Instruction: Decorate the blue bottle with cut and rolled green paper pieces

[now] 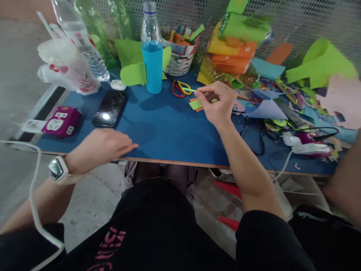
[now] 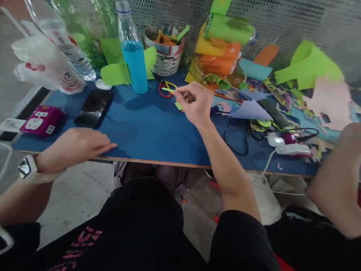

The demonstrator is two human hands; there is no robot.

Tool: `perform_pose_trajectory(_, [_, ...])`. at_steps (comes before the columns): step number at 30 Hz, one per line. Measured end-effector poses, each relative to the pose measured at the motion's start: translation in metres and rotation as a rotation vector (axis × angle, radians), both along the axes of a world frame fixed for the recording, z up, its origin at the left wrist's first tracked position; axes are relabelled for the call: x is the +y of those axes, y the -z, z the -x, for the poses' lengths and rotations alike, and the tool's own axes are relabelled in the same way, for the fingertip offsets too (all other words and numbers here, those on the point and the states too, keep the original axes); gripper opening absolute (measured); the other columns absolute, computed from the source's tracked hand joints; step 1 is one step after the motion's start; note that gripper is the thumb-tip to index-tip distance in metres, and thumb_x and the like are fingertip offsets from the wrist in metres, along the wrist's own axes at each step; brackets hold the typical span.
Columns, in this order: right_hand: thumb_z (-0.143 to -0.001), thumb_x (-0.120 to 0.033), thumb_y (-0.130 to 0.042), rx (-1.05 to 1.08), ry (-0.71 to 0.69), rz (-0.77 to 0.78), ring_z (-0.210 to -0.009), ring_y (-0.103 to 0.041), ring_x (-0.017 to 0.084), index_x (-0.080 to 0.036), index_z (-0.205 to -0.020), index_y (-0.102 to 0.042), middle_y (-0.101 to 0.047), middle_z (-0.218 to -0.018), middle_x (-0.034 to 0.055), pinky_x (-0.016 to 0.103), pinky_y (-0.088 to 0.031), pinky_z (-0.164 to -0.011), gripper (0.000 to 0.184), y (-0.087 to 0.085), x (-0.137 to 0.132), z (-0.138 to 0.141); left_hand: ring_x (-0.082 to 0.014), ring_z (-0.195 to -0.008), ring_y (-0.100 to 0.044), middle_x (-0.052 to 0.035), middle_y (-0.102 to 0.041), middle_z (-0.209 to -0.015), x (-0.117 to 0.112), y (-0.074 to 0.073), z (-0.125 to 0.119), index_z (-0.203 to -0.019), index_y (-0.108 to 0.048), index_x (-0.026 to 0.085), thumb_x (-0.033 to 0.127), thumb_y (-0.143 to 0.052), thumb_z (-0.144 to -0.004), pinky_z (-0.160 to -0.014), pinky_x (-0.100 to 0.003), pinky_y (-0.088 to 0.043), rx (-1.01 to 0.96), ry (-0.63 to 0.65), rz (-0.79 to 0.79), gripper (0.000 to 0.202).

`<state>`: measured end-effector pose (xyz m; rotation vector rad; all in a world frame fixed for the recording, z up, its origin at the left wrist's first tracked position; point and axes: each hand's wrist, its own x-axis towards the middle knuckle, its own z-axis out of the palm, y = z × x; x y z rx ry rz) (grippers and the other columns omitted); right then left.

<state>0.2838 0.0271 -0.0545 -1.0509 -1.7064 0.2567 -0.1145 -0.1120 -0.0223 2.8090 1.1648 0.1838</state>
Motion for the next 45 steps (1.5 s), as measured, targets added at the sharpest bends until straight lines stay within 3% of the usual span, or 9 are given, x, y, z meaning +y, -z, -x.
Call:
perform_pose_trajectory(5, [-0.097, -0.079, -0.085, 0.010, -0.026, -0.055, -0.071, -0.074, 0.023, -0.032, -0.094, -0.086, -0.082, -0.087, 0.0052, 0.046, -0.073, -0.075, 0.047, 0.006, 0.002, 0.002, -0.0333, -0.113, -0.067, -0.0170, -0.076, -0.127, 0.050, -0.010, 0.009, -0.122, -0.070, 0.018, 0.049, -0.054, -0.118, -0.096, -0.043, -0.048, 0.099, -0.481, -0.049, 0.035])
perform_pose_trajectory(8, [-0.097, -0.074, -0.087, 0.014, -0.022, -0.073, -0.068, -0.072, 0.022, -0.032, -0.092, -0.086, -0.081, -0.084, 0.0041, 0.044, -0.072, -0.070, 0.043, 0.008, 0.001, 0.004, -0.0437, -0.133, -0.064, -0.0285, -0.066, -0.155, 0.076, -0.012, 0.003, -0.157, -0.059, 0.008, 0.062, -0.055, -0.115, -0.107, -0.052, -0.051, 0.113, -0.639, -0.052, 0.069])
perform_pose_trajectory(10, [-0.097, -0.072, -0.088, 0.010, -0.024, -0.072, -0.068, -0.072, 0.021, -0.032, -0.092, -0.086, -0.080, -0.083, 0.0036, 0.043, -0.070, -0.067, 0.040, 0.007, 0.000, 0.005, -0.0484, -0.134, -0.063, -0.0375, -0.063, -0.156, 0.091, -0.006, 0.000, -0.166, -0.049, -0.001, 0.069, -0.058, -0.109, -0.106, -0.058, -0.052, 0.109, -0.738, 0.000, 0.092])
perform_pose_trajectory(12, [-0.097, -0.071, -0.088, 0.019, -0.035, -0.089, -0.066, -0.071, 0.020, -0.033, -0.091, -0.086, -0.079, -0.082, 0.0033, 0.041, -0.068, -0.064, 0.038, 0.007, -0.001, 0.006, -0.0438, -0.132, -0.063, -0.0331, -0.069, -0.147, 0.101, 0.002, 0.000, -0.163, -0.053, 0.001, 0.075, -0.064, -0.103, -0.109, -0.059, -0.051, 0.019, -0.811, 0.005, 0.096])
perform_pose_trajectory(15, [-0.098, -0.070, -0.087, 0.019, -0.031, -0.110, -0.064, -0.070, 0.020, -0.033, -0.092, -0.086, -0.079, -0.082, 0.0031, 0.040, -0.065, -0.060, 0.038, 0.006, -0.003, 0.007, -0.0393, -0.129, -0.062, -0.0274, -0.071, -0.141, 0.107, 0.007, -0.002, -0.158, -0.058, 0.007, 0.077, -0.068, -0.097, -0.113, -0.061, -0.051, -0.057, -0.825, 0.008, 0.093])
perform_pose_trajectory(20, [-0.096, -0.067, -0.089, -0.002, -0.017, -0.085, -0.063, -0.070, 0.021, -0.033, -0.091, -0.086, -0.081, -0.082, 0.0040, 0.042, -0.066, -0.059, 0.035, 0.005, -0.006, 0.010, -0.0510, -0.129, -0.066, -0.0379, -0.064, -0.149, 0.101, -0.009, -0.011, -0.168, -0.050, 0.003, 0.064, -0.057, -0.104, -0.105, -0.070, -0.055, 0.093, -0.824, 0.085, 0.089])
perform_pose_trajectory(28, [-0.096, -0.055, -0.093, 0.018, -0.069, -0.067, -0.067, -0.072, 0.021, -0.032, -0.093, -0.087, -0.081, -0.085, 0.0027, 0.042, -0.070, -0.067, 0.023, 0.008, -0.004, 0.009, -0.0485, -0.134, -0.064, -0.0334, -0.063, -0.153, 0.099, -0.017, -0.010, -0.173, -0.048, 0.009, 0.069, -0.056, -0.105, -0.113, -0.075, -0.054, 0.080, -0.814, 0.135, 0.091])
perform_pose_trajectory(41, [-0.097, -0.050, -0.092, -0.004, -0.079, -0.048, -0.068, -0.073, 0.020, -0.033, -0.094, -0.087, -0.080, -0.086, 0.0027, 0.042, -0.071, -0.068, 0.018, 0.010, -0.003, 0.010, -0.0487, -0.138, -0.060, -0.0312, -0.066, -0.146, 0.096, -0.010, -0.007, -0.164, -0.052, 0.009, 0.072, -0.060, -0.101, -0.114, -0.070, -0.051, 0.015, -0.834, 0.085, 0.090])
perform_pose_trajectory(45, [-0.096, -0.050, -0.094, 0.001, -0.098, -0.059, -0.067, -0.072, 0.020, -0.033, -0.092, -0.087, -0.082, -0.086, 0.0026, 0.043, -0.071, -0.067, 0.018, 0.008, -0.004, 0.010, -0.0532, -0.139, -0.062, -0.0367, -0.061, -0.155, 0.095, -0.017, -0.007, -0.171, -0.045, 0.004, 0.072, -0.056, -0.103, -0.112, -0.073, -0.053, 0.087, -0.830, 0.135, 0.097])
